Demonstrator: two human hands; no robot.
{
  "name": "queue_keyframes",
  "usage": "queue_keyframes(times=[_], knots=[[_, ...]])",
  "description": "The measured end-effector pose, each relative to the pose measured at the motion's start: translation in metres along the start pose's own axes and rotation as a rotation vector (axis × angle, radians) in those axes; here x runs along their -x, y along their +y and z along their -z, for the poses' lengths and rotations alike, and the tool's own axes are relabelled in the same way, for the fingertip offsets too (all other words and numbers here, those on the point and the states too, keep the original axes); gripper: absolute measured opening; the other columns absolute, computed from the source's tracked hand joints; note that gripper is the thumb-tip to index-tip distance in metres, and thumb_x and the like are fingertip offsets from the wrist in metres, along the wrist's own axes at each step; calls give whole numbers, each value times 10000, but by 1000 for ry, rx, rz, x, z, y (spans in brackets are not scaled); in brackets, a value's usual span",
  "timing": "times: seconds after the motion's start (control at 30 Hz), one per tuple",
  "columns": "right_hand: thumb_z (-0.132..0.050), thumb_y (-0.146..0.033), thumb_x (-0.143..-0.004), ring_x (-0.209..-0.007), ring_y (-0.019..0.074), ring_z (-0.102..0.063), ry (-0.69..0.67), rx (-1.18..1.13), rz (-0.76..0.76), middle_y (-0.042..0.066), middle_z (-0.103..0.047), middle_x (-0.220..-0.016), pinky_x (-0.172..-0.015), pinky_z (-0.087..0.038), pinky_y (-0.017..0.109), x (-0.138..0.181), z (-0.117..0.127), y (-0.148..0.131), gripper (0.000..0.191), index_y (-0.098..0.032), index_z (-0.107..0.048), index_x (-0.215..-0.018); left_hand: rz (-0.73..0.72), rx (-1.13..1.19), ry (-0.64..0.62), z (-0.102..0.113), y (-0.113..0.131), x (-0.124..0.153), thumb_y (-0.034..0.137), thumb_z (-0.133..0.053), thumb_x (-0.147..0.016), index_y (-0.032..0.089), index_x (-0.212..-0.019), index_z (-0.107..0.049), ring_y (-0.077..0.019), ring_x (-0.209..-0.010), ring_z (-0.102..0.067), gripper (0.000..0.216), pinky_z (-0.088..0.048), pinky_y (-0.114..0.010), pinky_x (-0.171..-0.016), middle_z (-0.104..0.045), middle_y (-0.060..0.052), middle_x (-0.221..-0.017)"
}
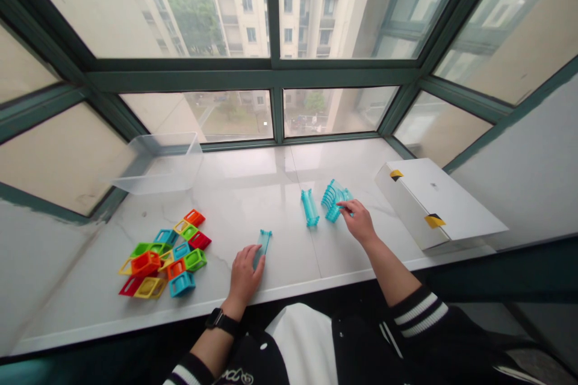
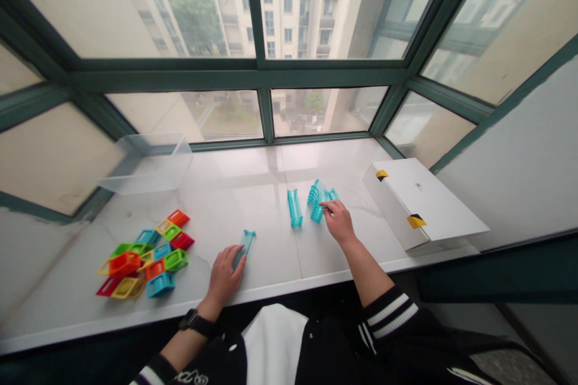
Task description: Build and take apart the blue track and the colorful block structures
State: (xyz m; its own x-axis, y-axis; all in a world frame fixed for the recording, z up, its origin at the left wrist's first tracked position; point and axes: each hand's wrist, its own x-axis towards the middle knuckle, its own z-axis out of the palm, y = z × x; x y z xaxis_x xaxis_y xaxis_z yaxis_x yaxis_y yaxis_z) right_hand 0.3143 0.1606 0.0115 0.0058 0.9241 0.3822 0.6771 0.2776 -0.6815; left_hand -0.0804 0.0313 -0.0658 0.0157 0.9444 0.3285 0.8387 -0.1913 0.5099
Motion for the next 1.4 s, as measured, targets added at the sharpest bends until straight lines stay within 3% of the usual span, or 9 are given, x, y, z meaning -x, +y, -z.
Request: queue_keyframes(times=[1.4], knots=[[-587,-311,-938,-798,220,-644,-38,5,16,67,-650,-965,-871,-576,423,0,4,-2,273,-263,-791,-1113,9,5,-18,1,1,0,354,-514,-1028,238,-1263,-640,-306,-1121,-644,291,-525,-491,-1004,-698,-111,-1226]])
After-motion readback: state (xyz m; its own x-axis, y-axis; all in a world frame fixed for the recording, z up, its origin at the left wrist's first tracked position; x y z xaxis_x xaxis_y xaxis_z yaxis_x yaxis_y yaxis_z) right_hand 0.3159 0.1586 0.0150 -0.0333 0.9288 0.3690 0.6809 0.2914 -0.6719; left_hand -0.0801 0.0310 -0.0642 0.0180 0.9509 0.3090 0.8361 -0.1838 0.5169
